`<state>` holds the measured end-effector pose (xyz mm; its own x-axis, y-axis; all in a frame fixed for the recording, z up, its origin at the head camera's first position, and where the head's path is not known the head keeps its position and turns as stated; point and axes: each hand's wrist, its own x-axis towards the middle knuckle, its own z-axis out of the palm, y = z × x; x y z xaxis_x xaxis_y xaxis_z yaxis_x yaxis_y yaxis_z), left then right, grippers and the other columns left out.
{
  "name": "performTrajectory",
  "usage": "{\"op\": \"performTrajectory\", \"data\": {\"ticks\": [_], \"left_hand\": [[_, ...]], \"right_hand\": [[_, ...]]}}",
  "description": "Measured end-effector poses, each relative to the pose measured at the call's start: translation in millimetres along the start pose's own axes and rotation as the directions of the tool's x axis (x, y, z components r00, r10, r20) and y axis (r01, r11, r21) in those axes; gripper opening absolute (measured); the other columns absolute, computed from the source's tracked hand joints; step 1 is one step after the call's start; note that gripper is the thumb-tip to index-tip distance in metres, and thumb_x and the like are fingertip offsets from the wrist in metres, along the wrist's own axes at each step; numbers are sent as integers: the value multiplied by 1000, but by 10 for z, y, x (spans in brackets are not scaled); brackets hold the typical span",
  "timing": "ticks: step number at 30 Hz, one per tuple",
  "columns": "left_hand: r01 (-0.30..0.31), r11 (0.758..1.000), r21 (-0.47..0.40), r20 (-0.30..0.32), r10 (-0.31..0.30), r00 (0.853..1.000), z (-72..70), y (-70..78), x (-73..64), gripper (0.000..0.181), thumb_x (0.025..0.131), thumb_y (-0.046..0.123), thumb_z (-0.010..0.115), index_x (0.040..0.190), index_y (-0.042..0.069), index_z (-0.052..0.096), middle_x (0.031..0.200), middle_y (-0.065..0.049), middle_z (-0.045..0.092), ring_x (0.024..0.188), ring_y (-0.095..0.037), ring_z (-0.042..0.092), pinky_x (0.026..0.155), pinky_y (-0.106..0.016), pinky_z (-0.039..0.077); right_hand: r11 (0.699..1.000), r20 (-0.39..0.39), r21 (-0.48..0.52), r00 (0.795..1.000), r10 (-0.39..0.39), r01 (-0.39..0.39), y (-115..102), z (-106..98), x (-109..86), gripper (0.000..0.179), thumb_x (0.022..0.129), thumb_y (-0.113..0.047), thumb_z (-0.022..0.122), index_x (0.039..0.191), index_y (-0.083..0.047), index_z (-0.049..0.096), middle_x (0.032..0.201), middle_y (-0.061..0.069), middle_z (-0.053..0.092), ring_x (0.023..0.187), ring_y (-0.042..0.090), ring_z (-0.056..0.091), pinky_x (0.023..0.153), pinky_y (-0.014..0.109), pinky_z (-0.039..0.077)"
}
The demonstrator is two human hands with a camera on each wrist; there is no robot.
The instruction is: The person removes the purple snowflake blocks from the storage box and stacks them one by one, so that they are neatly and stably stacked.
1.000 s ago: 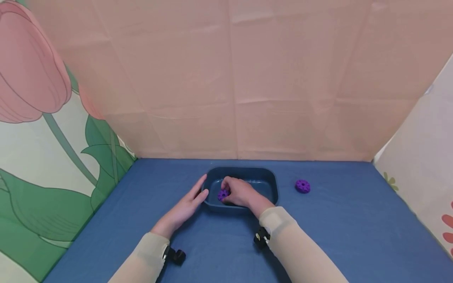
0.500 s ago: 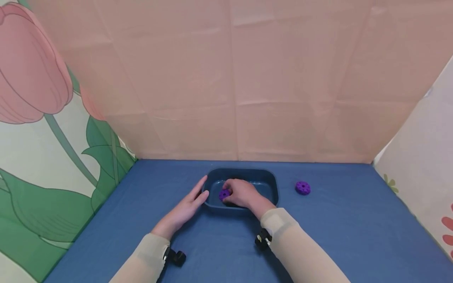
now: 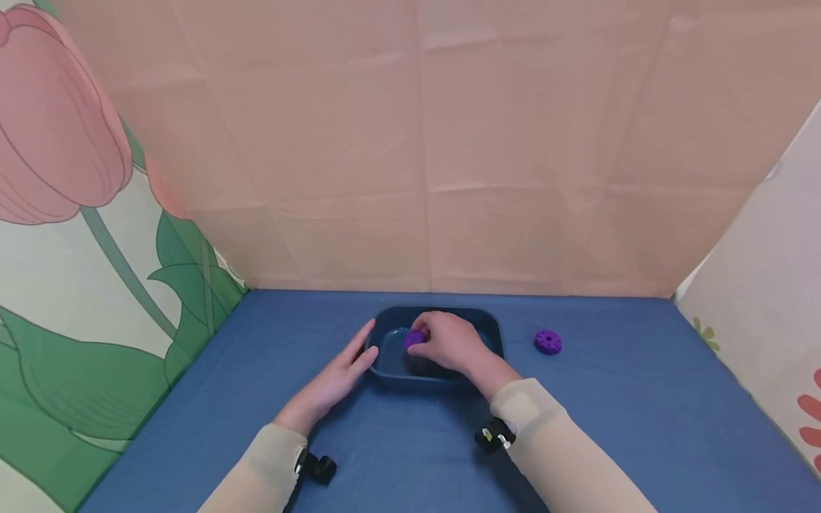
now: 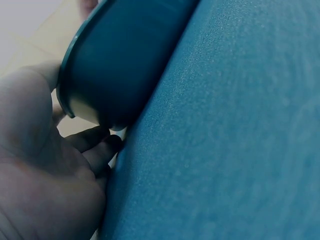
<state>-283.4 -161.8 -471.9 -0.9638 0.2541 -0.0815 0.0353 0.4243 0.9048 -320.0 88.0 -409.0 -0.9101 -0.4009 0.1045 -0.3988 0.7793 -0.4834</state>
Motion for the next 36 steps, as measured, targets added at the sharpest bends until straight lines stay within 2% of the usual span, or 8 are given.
{"op": "performTrajectory", "data": {"ticks": [4,7,13,19,26,34,36], "left_hand": [[-2,1000,-13,7,2,1000,5,3,-1,69,87,75,45,147,61,14,154,29,14,146,-12,11,113,-61,12],[-11,1000,-25,14,11,1000,0,8,-7,69,89,73,45,148,59,13,154,30,13,145,-10,10,114,-57,13],[-18,1000,-22,24,19,1000,-9,18,-25,68,89,73,45,147,60,12,154,29,11,145,-10,8,114,-57,12],[-17,1000,-23,26,17,1000,-5,14,-25,66,88,73,45,145,64,12,153,32,11,145,-7,8,115,-55,13],[-19,1000,-23,25,20,1000,1,11,-13,66,89,73,44,145,63,12,154,30,11,145,-8,9,115,-54,14],[-35,999,-13,22,35,999,-10,19,-18,72,89,73,44,151,54,12,155,27,12,145,-11,9,115,-55,13],[-30,999,-16,24,30,999,-13,16,-15,71,89,73,44,150,56,12,155,28,11,145,-10,9,115,-55,13]], "right_hand": [[1000,-45,24,999,3,-2,58,-160,-110,42,80,-48,78,112,-22,68,93,-8,65,82,11,58,74,34,51],[999,-71,36,997,-1,4,118,-248,-186,43,81,-49,76,113,-22,68,94,-8,64,85,12,58,76,35,51],[997,-115,72,993,-6,14,214,-389,-342,47,82,-54,73,117,-22,67,99,-6,64,91,15,58,80,39,49],[997,-185,80,983,-9,24,343,-526,-458,43,84,-45,75,117,-18,67,95,-5,64,86,15,57,75,36,48],[995,-210,91,976,64,-46,566,-666,-565,41,86,-44,74,118,-19,64,98,0,63,87,19,57,71,36,49],[991,-269,81,954,129,-111,897,-830,-710,55,84,-52,72,123,-14,62,110,9,60,97,27,56,72,42,52],[990,-282,77,950,138,-121,986,-860,-745,57,84,-52,72,124,-13,61,111,11,60,98,28,56,72,43,53]]}}
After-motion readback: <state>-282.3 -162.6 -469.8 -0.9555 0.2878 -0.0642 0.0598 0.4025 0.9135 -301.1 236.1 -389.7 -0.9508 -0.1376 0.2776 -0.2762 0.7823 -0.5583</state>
